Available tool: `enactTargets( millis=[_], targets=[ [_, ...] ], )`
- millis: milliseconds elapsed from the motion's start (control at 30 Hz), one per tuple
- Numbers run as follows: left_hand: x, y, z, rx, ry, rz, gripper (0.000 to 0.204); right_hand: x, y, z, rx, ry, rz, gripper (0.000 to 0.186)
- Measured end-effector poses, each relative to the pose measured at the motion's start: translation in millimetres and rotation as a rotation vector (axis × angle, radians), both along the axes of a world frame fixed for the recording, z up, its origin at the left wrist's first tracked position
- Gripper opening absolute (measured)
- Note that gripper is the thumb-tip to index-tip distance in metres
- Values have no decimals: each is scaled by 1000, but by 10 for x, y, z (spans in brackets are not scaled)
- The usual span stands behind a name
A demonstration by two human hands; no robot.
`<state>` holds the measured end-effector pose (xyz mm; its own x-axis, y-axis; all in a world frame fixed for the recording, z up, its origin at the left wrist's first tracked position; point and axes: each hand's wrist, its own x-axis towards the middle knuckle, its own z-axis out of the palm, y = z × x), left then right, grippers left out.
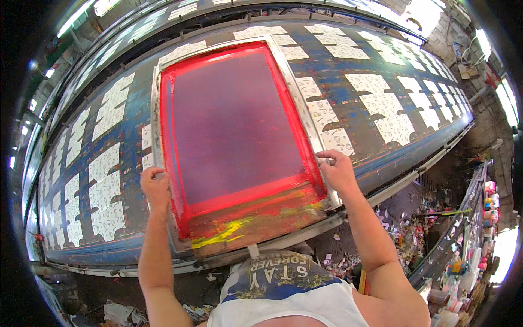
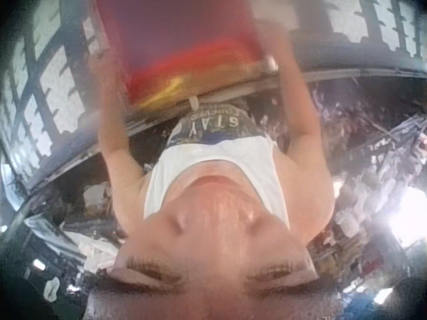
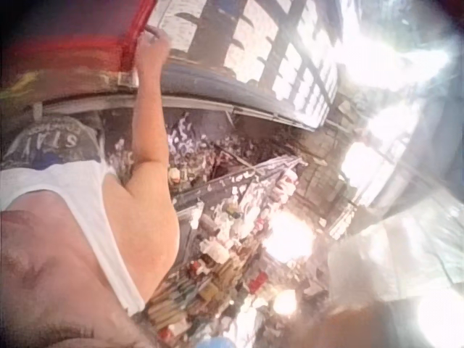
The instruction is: The person pours red ink into a screen printing frame and uses a squeegee to spread the ink evenly across the mesh. The person repeatedly pulls the squeegee across the screen to ensure uniform coverage.
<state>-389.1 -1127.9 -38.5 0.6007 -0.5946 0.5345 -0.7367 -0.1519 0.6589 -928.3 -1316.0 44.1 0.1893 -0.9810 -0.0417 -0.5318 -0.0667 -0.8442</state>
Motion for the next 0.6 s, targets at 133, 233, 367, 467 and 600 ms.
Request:
enactTargets(
  millis=[133, 233, 367, 467, 600],
  targets=[
    [-907, -455, -105, -21, -22, 13, 14, -817, -464, -127, -52, 57, -31, 36],
    [-1469, -707, -243, -82, -9, 37, 15, -1322, -711, -232, -48, 26, -40, 32],
    [-2000, -867, -276, -83, -58, 48, 15, -1840, -969, -264, -40, -44, -2, 27],
    [-2231, -960, -220, -46, -38, 93, 15, -2077, -1117, -281, 37, -110, 14, 29],
    [-2366, -1030, -137, 0, -66, 137, 17, -2213, -1215, -311, 125, -120, -35, 31]
  ],
)
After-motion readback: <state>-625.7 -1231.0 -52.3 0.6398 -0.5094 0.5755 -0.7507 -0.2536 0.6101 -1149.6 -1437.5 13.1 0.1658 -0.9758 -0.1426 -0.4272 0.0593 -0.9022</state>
